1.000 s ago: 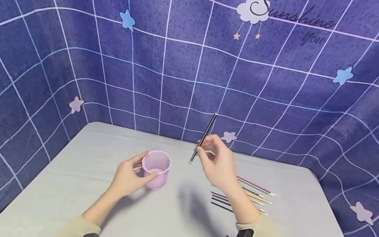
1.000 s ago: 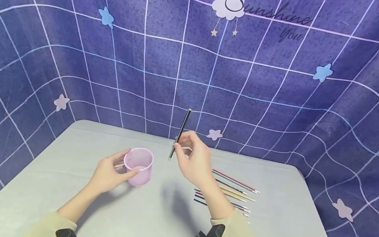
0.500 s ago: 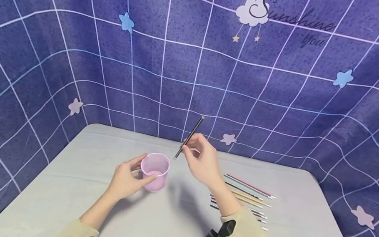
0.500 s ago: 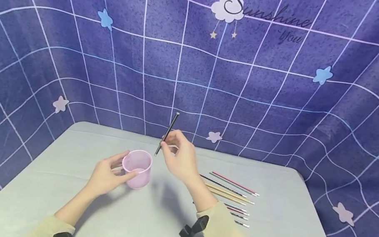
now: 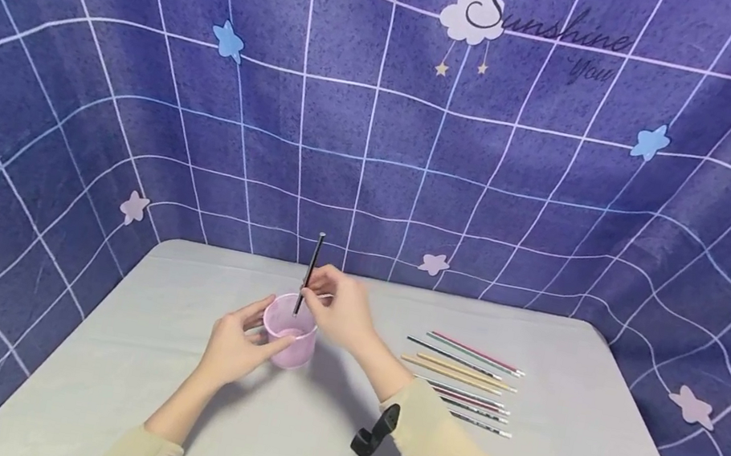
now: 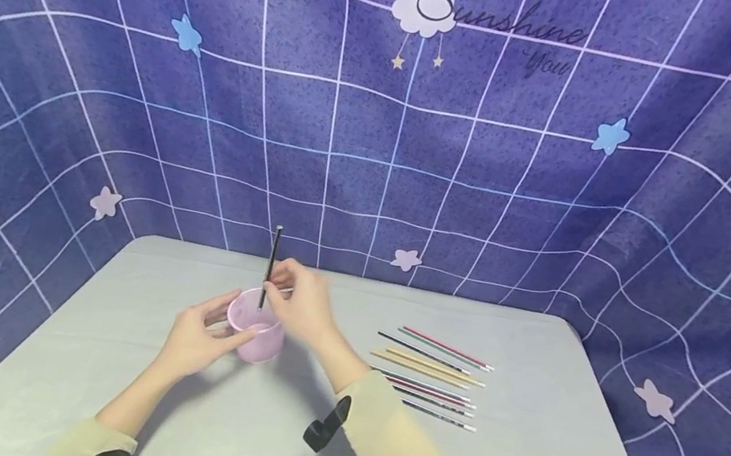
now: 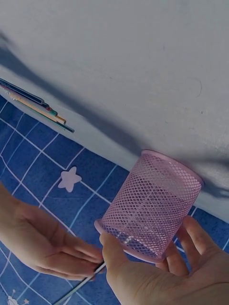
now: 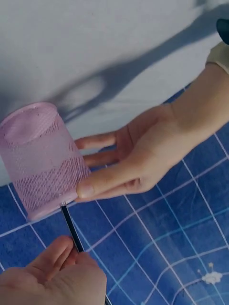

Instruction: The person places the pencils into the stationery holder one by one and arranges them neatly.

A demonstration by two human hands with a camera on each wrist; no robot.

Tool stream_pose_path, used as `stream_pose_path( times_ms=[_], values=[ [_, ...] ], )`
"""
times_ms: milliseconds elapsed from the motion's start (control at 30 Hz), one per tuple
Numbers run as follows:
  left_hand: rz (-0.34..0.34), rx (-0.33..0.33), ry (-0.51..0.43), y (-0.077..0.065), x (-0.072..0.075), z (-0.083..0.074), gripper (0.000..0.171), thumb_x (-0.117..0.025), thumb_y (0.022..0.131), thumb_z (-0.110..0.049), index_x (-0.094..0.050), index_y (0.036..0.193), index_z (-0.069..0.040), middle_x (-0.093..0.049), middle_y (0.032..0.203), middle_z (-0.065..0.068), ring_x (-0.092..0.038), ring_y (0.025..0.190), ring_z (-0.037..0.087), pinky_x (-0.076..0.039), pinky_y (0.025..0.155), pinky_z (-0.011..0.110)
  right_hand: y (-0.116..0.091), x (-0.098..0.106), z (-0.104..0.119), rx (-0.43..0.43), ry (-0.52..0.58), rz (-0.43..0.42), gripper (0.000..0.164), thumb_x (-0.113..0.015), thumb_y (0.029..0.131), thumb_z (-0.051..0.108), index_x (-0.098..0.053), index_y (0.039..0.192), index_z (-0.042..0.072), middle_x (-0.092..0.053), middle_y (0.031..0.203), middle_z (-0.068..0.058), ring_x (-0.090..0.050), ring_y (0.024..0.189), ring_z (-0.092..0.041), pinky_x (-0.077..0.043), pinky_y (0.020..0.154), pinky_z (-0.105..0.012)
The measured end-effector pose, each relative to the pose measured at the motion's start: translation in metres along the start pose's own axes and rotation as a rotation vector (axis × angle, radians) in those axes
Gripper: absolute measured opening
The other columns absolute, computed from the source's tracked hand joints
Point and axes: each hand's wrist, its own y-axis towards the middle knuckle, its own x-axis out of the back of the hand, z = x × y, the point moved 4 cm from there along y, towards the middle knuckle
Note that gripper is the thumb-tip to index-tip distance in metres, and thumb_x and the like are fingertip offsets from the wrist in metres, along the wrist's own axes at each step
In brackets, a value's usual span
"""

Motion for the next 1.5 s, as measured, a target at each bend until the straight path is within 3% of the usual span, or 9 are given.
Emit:
stream_pose_path(
  times_ms=[333,667,967,1233,1367,1500],
  values=[
    [0.020,-0.019,-0.021,-0.002,0.001,0.001,0.082,-0.094,0.082,-0.016,-0.054,0.150,0.008,-0.063,0.144,0.031,-0.069,0.124,0.048,-0.067,0.093,0.043,0.009,-0.032,-0.008,-0.008,-0.319,0.151,0.005,-0.078,0.094,0.007,-0.075,0.098,0.007,-0.083,0.093,-0.005,-0.079,0.081,-0.013,-0.060,0.071,-0.008],
    [0.023,-0.011,-0.004,-0.004,0.002,0.003,0.082,-0.094,0.083,-0.020,-0.054,0.150,0.005,-0.064,0.145,0.026,-0.070,0.123,0.047,-0.068,0.091,0.042,0.015,-0.048,-0.005,0.008,-0.517,0.210,0.007,-0.081,0.092,0.012,-0.074,0.094,0.010,-0.082,0.087,-0.001,-0.077,0.076,-0.010,-0.061,0.067,-0.012],
    [0.020,-0.018,-0.011,-0.002,0.001,0.000,0.080,-0.093,0.084,-0.020,-0.055,0.150,0.005,-0.065,0.144,0.027,-0.070,0.124,0.047,-0.068,0.092,0.041,0.019,-0.051,-0.003,-0.014,-0.558,0.243,0.011,-0.083,0.092,0.015,-0.074,0.091,0.010,-0.078,0.079,0.001,-0.066,0.065,-0.005,-0.054,0.058,-0.010],
    [0.030,0.012,-0.014,-0.004,-0.003,0.000,0.081,-0.094,0.083,-0.020,-0.055,0.151,0.004,-0.065,0.144,0.026,-0.070,0.125,0.046,-0.068,0.093,0.041,0.017,-0.050,-0.009,-0.029,-0.570,0.247,0.011,-0.085,0.090,0.017,-0.075,0.090,0.011,-0.078,0.079,0.002,-0.065,0.065,-0.004,-0.055,0.059,-0.008],
    [0.032,0.006,-0.021,-0.004,-0.004,0.000,0.082,-0.093,0.084,-0.021,-0.054,0.151,0.004,-0.064,0.144,0.027,-0.070,0.124,0.047,-0.068,0.092,0.041,0.018,-0.042,-0.006,-0.035,-0.558,0.241,0.008,-0.082,0.091,0.014,-0.075,0.090,0.012,-0.079,0.081,0.001,-0.069,0.068,-0.005,-0.056,0.061,-0.008],
    [0.016,-0.011,-0.029,-0.002,0.000,0.002,0.081,-0.093,0.085,-0.021,-0.054,0.151,0.006,-0.065,0.142,0.029,-0.070,0.123,0.047,-0.069,0.091,0.042,0.020,-0.023,0.010,0.008,-0.509,0.226,0.005,-0.080,0.091,0.009,-0.075,0.093,0.008,-0.082,0.088,-0.003,-0.078,0.078,-0.012,-0.062,0.068,-0.011]
  ],
)
